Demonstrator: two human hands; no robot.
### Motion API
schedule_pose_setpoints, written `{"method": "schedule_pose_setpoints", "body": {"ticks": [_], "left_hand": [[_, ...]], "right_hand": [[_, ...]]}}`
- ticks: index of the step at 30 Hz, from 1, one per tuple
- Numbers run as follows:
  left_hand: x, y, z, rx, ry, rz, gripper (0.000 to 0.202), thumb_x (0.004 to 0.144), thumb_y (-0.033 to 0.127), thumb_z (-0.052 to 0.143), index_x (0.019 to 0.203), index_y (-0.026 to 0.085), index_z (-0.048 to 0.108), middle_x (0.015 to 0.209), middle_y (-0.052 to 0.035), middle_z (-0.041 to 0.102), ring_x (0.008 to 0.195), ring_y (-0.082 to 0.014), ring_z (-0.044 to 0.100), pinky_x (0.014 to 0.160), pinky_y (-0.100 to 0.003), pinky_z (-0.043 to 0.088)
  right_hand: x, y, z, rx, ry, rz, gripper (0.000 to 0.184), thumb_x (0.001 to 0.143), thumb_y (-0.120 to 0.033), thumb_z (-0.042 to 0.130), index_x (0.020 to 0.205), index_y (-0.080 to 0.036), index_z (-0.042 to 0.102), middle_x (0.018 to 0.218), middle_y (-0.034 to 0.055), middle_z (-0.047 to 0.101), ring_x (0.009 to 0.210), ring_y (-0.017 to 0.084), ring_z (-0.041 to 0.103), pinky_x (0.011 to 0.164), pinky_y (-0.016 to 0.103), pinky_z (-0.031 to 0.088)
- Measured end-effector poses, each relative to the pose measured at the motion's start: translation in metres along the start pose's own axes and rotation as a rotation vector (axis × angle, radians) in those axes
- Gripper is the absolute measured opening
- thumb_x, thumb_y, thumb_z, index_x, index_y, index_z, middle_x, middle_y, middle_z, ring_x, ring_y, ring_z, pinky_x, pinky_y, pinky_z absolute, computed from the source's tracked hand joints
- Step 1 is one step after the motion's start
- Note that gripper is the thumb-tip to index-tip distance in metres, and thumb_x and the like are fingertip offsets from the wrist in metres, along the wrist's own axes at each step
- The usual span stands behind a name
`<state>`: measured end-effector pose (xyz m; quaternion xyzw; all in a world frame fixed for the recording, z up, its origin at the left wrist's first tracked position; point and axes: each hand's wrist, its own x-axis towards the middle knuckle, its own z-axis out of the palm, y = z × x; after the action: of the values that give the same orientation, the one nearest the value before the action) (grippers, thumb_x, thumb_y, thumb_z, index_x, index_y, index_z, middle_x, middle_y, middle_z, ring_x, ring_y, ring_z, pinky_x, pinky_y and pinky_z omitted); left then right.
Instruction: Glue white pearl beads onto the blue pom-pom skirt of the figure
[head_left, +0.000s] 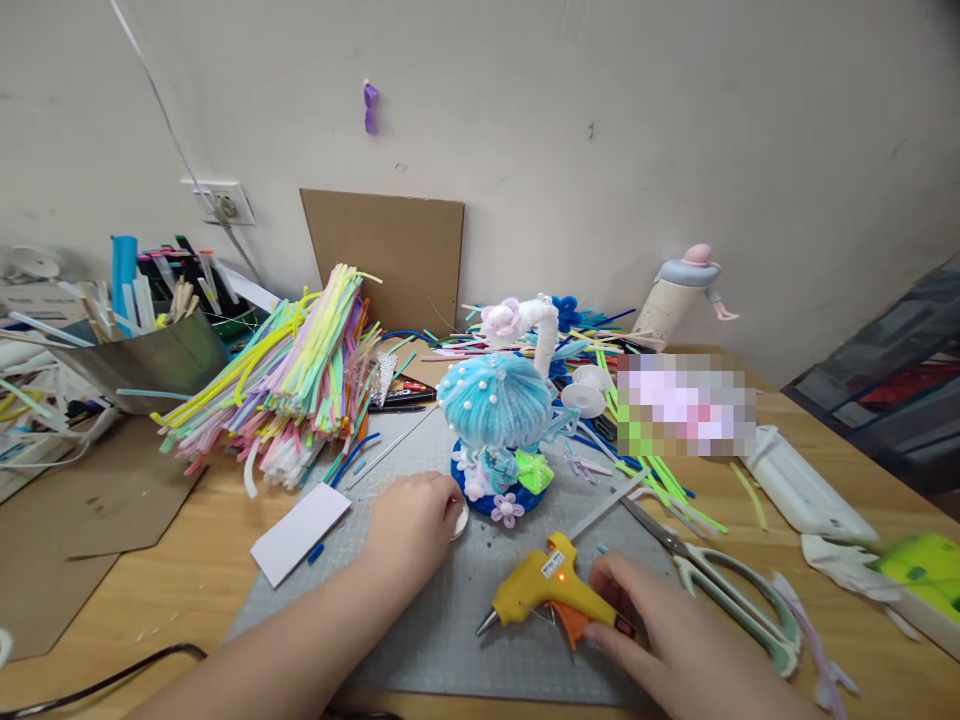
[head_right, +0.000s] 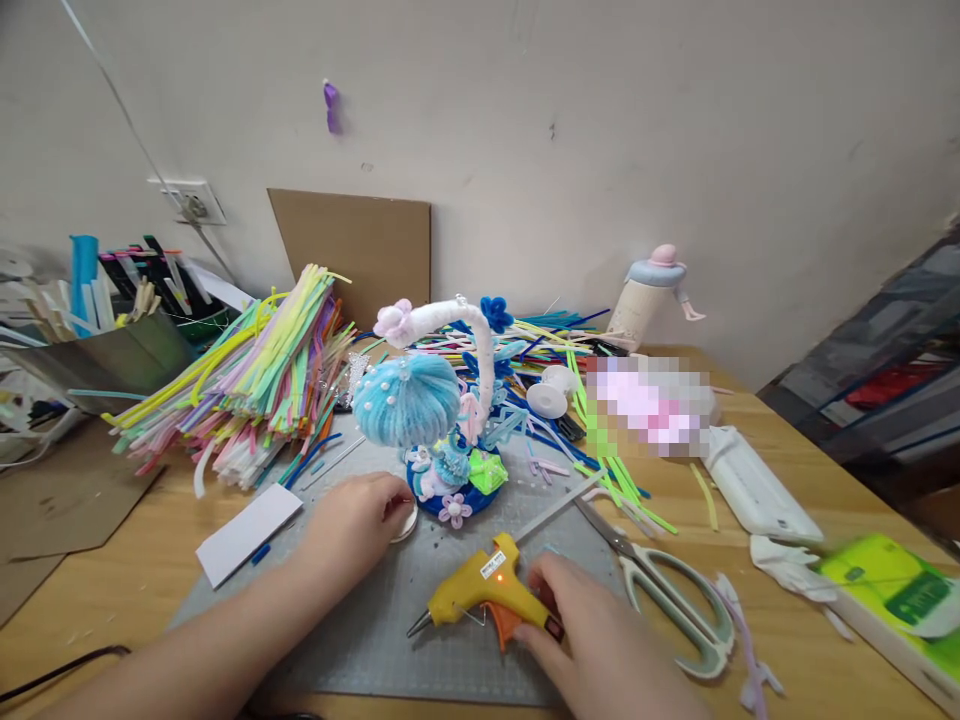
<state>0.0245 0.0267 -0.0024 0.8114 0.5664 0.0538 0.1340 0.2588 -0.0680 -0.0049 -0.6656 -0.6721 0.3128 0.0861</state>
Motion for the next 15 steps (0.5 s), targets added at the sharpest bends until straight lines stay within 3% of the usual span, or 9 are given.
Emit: {"method": "schedule_pose_setpoints", "body": {"ticks": [7, 15], "left_hand": [[0.001, 0.004, 0.001, 0.072, 0.002, 0.01, 0.024, 0.086, 0.02, 0.048, 0.089, 0.021, 0.072, 0.094, -0.0079, 0.074, 0.09, -0.0256, 0.066, 0.08, -0.038, 0.041], [0.004, 0.003, 0.004, 0.056, -0.02, 0.062, 0.025, 0.085, 0.014, 0.044, 0.083, 0.017, 0.07, 0.09, -0.0111, 0.072, 0.086, -0.027, 0.065, 0.078, -0.039, 0.04]], "right_hand": [[0.0, 0.009, 0.007, 0.074, -0.024, -0.097, 0.015, 0.086, -0.024, 0.053, 0.097, -0.022, 0.063, 0.099, 0.0075, 0.069, 0.095, 0.027, 0.064, 0.083, 0.039, 0.049], [-0.028, 0.023, 0.001, 0.263, 0.135, -0.067, 0.027, 0.087, -0.03, 0.052, 0.111, -0.024, 0.061, 0.12, 0.0084, 0.069, 0.115, 0.027, 0.062, 0.092, 0.032, 0.054]]}}
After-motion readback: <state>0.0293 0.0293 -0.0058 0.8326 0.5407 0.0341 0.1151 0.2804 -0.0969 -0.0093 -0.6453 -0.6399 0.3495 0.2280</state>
